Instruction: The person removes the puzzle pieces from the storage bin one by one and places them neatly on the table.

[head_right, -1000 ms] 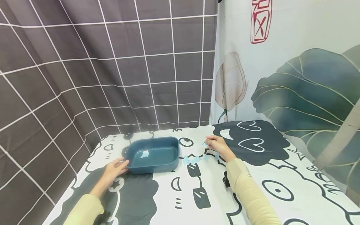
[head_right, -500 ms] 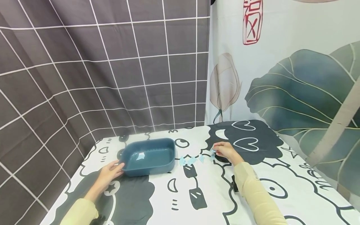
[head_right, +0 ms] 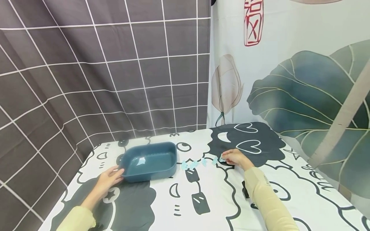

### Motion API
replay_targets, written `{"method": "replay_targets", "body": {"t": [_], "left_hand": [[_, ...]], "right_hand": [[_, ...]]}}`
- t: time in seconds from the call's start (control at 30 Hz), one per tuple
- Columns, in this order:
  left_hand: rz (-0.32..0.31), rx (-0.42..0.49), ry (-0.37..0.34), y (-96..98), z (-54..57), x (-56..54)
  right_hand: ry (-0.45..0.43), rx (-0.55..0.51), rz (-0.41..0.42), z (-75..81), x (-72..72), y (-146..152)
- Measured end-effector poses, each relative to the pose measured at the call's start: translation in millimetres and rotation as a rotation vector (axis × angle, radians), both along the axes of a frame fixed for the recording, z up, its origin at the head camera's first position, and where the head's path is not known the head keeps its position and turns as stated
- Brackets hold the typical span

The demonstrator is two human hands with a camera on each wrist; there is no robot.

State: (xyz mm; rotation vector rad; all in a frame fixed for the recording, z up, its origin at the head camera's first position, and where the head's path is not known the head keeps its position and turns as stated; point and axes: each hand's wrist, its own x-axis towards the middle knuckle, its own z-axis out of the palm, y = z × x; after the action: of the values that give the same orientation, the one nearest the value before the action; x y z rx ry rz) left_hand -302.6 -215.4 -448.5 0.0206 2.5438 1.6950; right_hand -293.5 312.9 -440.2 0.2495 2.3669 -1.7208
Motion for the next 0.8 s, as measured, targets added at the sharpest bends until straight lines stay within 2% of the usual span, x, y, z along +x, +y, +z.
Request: {"method": "replay_targets", "body": {"t": [0.27,0.53,0.8], "left_hand": [[0.010,0.002,-0.005,-0.5,1.4,2.6],[0.005,0.012,-0.013,0.4,1.9,1.8],[0.008,0.021,-0.015,1.5,2.9,2.3]], "right_hand": [[-0.007,0.066,0.001,-1.4,-1.0,-0.8],[0.032,0.200,0.021,4.5,1.1,2.4],[0.040,0.222,0.027,6.0,0.7,7.7]]}}
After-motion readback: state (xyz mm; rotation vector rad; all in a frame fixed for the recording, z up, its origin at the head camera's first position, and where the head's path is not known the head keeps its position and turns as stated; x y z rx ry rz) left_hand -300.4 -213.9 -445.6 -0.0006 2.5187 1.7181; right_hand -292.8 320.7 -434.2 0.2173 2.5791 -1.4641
